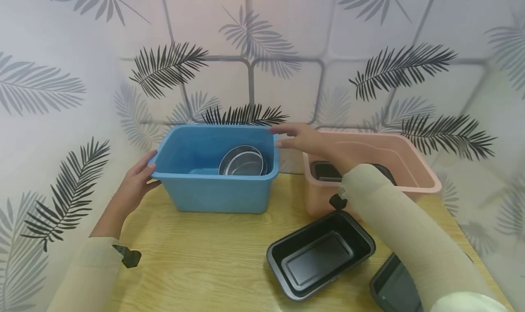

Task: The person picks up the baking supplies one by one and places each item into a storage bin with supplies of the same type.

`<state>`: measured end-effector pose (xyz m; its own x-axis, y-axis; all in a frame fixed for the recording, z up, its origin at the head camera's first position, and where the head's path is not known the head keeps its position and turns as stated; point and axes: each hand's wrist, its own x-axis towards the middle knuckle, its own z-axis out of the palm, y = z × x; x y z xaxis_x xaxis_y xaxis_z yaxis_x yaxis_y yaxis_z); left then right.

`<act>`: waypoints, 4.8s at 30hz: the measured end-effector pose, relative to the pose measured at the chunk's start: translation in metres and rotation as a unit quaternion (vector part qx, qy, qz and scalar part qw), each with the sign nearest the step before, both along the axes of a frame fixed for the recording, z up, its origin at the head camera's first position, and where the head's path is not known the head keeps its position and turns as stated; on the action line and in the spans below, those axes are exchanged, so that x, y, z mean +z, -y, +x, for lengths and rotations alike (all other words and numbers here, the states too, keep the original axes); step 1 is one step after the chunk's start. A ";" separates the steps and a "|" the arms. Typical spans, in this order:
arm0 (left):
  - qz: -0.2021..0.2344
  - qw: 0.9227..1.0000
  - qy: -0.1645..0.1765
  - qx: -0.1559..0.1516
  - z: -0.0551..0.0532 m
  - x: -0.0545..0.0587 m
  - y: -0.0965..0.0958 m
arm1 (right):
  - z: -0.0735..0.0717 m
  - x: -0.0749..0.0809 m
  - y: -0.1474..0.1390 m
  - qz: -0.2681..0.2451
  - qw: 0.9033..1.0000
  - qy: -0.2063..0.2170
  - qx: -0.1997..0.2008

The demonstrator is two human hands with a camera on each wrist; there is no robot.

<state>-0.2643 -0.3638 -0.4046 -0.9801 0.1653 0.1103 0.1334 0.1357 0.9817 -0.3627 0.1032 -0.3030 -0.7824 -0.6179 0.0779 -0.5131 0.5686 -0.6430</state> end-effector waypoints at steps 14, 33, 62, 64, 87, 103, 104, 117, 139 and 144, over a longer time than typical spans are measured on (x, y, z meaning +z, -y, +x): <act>-0.071 0.994 -0.074 0.025 0.024 0.000 0.005 | 0.034 0.002 -0.090 -0.022 0.998 0.018 -0.059; -0.022 0.995 -0.099 0.013 0.089 -0.033 -0.053 | 0.080 -0.016 -0.211 -0.031 0.982 -0.025 -0.187; 0.032 0.981 0.091 -0.167 0.110 -0.071 -0.224 | 0.097 -0.087 -0.332 -0.125 0.954 0.076 -0.260; 0.038 0.980 0.100 -0.171 0.113 -0.073 -0.230 | 0.097 -0.089 -0.332 -0.151 0.952 0.090 -0.251; 0.035 0.974 0.141 -0.175 0.119 -0.096 -0.264 | 0.101 -0.100 -0.322 -0.362 0.896 0.149 -0.210; 0.067 0.964 0.164 -0.198 0.122 -0.098 -0.274 | 0.102 -0.100 -0.324 -0.396 0.884 0.156 -0.194; 0.064 0.965 0.162 -0.197 0.122 -0.098 -0.274 | 0.102 -0.100 -0.324 -0.397 0.884 0.157 -0.192; 0.124 0.959 0.187 -0.173 0.123 -0.098 -0.276 | 0.101 -0.099 -0.324 -0.362 0.896 0.150 -0.208; 0.084 0.955 0.177 -0.222 0.101 -0.060 -0.258 | 0.101 -0.097 -0.324 -0.349 0.897 0.156 -0.223; 0.058 0.955 0.164 -0.240 0.092 -0.040 -0.259 | 0.103 -0.095 -0.323 -0.336 0.899 0.156 -0.233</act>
